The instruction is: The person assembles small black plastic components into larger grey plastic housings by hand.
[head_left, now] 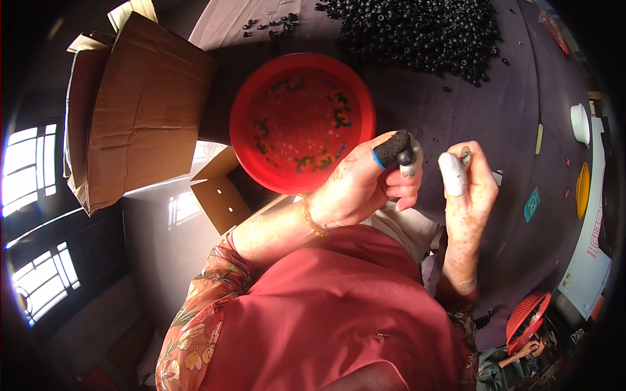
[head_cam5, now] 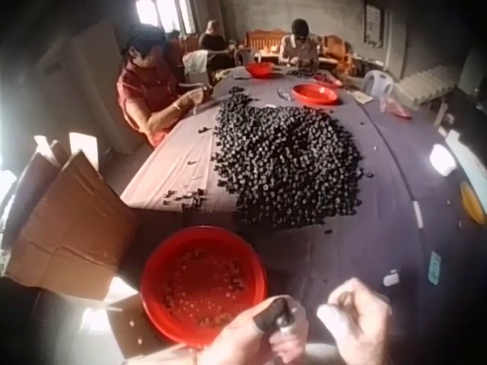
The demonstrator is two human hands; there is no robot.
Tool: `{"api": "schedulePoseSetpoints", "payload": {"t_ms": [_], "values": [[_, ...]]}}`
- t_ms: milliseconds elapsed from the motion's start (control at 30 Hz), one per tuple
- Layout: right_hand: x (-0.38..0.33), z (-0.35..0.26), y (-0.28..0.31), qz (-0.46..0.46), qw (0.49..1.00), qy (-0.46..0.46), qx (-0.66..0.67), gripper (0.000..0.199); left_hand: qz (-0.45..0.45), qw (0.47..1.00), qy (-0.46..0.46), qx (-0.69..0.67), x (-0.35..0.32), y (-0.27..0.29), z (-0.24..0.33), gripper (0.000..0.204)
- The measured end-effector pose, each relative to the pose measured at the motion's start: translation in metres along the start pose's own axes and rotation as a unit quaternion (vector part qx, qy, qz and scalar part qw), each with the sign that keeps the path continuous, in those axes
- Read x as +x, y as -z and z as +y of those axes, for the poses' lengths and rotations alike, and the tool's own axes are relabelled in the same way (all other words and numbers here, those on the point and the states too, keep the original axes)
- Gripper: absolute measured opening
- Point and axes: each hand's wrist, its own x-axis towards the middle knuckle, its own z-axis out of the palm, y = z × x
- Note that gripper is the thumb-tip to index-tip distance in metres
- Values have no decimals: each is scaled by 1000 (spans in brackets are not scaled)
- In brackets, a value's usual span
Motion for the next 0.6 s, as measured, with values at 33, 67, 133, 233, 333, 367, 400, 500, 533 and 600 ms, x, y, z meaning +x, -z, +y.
{"api": "schedulePoseSetpoints", "payload": {"t_ms": [33, 67, 133, 233, 333, 367, 400, 500, 533, 600], "values": [[0, 0, -2, -3, 999, 34, -10, 17, -2, 1000, 0, 4, 1, -1, 0, 39], [1, 0, -4, -5, 997, 69, -21, 17, -2, 1000, 0, 5, 1, -3, 0, 39], [0, -9, -11, -29, 996, 64, 60, 13, 74, 997, 18, 1, 0, -6, -1, 35], [2, -14, -15, -53, 996, 74, -10, 13, 105, 978, 32, 177, -1, 0, -2, 30], [7, 3, -16, -21, 998, 54, -39, 17, 81, 940, -3, 331, -12, 7, 10, 27], [10, 7, -17, -3, 997, 23, -79, 18, 87, 888, -21, 452, -15, 7, 16, 28], [12, 11, -17, 15, 993, -7, -118, 18, 95, 876, -30, 472, -18, 14, 18, 27], [23, 28, -19, 40, 984, 30, -171, 20, 231, 745, -91, 619, -25, 35, 22, 12], [31, 33, -18, 31, 979, 5, -201, 19, 233, 680, -141, 680, -28, 49, 25, 14], [49, 50, -18, 48, 969, 25, -241, 18, 220, 582, -198, 758, -36, 75, 39, 30]]}}
